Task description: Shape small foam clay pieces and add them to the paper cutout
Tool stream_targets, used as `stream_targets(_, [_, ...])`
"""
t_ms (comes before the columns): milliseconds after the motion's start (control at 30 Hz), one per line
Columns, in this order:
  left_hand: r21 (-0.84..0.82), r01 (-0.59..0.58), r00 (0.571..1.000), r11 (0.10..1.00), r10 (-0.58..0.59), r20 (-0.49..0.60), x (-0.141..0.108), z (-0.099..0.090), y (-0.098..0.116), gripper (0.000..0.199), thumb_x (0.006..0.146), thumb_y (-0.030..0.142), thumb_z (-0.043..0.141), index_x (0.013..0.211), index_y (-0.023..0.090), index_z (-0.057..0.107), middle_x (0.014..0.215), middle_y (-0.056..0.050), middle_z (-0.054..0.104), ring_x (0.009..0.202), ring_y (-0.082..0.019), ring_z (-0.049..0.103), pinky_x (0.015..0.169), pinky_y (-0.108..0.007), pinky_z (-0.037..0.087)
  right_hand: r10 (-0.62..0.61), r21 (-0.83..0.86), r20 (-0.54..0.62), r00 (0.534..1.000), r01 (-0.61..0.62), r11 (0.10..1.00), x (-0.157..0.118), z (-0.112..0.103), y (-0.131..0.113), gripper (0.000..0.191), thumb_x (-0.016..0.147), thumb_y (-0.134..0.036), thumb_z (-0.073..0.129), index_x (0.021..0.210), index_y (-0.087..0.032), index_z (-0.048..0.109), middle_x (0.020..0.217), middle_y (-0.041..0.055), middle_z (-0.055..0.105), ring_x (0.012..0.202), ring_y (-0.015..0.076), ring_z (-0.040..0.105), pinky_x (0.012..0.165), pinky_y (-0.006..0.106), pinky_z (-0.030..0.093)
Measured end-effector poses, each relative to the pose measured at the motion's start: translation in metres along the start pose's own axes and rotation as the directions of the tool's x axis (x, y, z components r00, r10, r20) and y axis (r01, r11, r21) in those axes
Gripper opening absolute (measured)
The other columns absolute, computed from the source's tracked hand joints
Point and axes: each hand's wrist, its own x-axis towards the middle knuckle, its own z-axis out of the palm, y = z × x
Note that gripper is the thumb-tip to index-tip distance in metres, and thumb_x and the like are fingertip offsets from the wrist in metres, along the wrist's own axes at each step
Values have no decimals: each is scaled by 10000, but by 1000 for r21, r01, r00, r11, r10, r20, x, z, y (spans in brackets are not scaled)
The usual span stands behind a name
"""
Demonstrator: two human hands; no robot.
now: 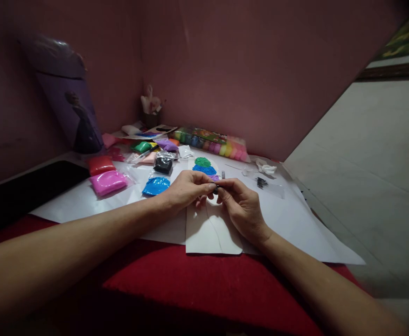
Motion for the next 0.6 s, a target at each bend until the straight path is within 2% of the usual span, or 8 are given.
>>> stream_targets(600, [54, 3, 1000, 999, -1, -22, 1, 1, 0, 121, 808, 149, 581, 692, 117, 595, 525, 11, 568, 363, -63, 472, 394, -196, 374, -26, -43, 11, 1000, 26, 999, 1, 0, -3, 91, 882, -195, 587, 957, -204, 639, 839, 16, 677, 645, 121, 592, 614, 294, 499])
